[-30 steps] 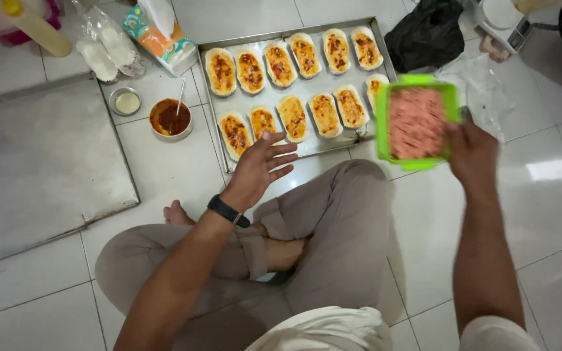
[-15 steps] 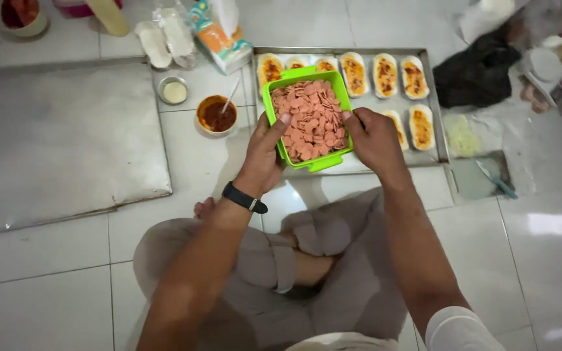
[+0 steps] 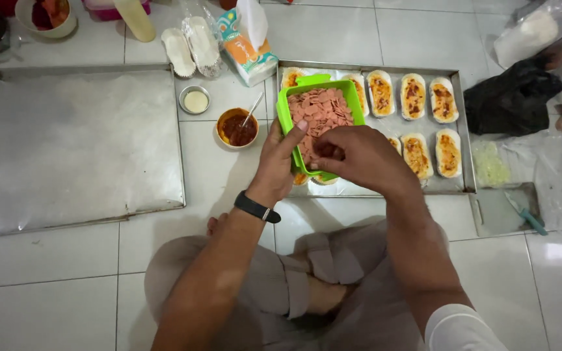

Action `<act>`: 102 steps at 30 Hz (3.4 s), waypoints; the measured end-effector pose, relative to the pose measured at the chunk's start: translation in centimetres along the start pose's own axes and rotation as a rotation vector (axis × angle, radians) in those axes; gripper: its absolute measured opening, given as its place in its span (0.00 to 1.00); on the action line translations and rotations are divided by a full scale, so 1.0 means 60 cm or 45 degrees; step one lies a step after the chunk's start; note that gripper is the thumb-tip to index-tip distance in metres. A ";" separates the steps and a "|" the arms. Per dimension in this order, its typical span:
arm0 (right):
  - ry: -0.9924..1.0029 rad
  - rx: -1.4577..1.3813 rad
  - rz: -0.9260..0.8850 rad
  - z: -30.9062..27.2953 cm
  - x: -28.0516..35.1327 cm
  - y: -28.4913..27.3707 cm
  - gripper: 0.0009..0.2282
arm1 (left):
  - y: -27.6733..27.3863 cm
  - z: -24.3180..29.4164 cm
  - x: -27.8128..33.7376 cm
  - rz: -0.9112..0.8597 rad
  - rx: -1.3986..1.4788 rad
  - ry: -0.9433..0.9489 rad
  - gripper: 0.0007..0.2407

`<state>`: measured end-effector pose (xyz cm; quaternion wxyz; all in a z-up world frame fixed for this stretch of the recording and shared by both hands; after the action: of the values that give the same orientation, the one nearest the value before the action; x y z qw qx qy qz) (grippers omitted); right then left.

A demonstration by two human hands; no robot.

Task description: The person places sliced sausage toppings onto bread rolls in a tray.

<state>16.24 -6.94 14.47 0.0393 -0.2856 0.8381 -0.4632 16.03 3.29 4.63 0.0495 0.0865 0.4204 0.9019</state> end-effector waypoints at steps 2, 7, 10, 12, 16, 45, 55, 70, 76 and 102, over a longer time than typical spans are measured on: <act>-0.026 -0.031 0.008 0.006 -0.007 0.004 0.15 | -0.008 -0.009 -0.006 0.010 0.014 0.007 0.23; -0.205 -0.056 0.067 0.022 -0.010 0.017 0.10 | -0.018 -0.021 -0.011 0.001 0.072 0.020 0.22; -0.254 -0.111 0.154 0.021 -0.007 0.006 0.07 | -0.029 -0.019 -0.010 0.091 0.062 0.002 0.21; -0.241 -0.271 0.183 0.023 -0.005 -0.003 0.06 | -0.027 -0.013 -0.010 0.068 0.093 0.021 0.21; -0.240 -0.429 0.227 0.046 -0.002 -0.015 0.06 | -0.039 -0.009 -0.013 0.091 0.094 0.012 0.20; -0.103 -0.003 -0.133 0.191 -0.095 0.311 0.07 | -0.135 0.136 -0.007 0.180 0.311 0.436 0.22; -0.049 0.227 0.000 0.196 -0.112 0.315 0.07 | -0.124 0.137 -0.003 0.182 0.277 0.434 0.21; -0.002 -0.580 0.611 0.217 -0.058 0.038 0.05 | -0.127 0.099 -0.019 0.193 0.219 0.350 0.18; -0.185 -0.660 0.607 0.092 0.008 -0.041 0.05 | -0.103 0.040 -0.030 0.098 0.161 0.169 0.15; -0.060 -1.105 0.178 0.126 -0.021 0.029 0.03 | -0.117 0.002 -0.033 0.156 0.154 0.145 0.13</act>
<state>19.05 -11.29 8.52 -0.0340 -0.2287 0.9712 -0.0578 18.14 7.57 -0.88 -0.0352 0.0636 0.4702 0.8795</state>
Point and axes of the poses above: each hand's wrist, its own x-axis away from the middle knuckle, its own y-axis out of the palm, z = x × y, the point moved 10 cm from there along -x, towards the middle knuckle, and after that the axes turned 3 degrees about -z, right-handed, at the moved point
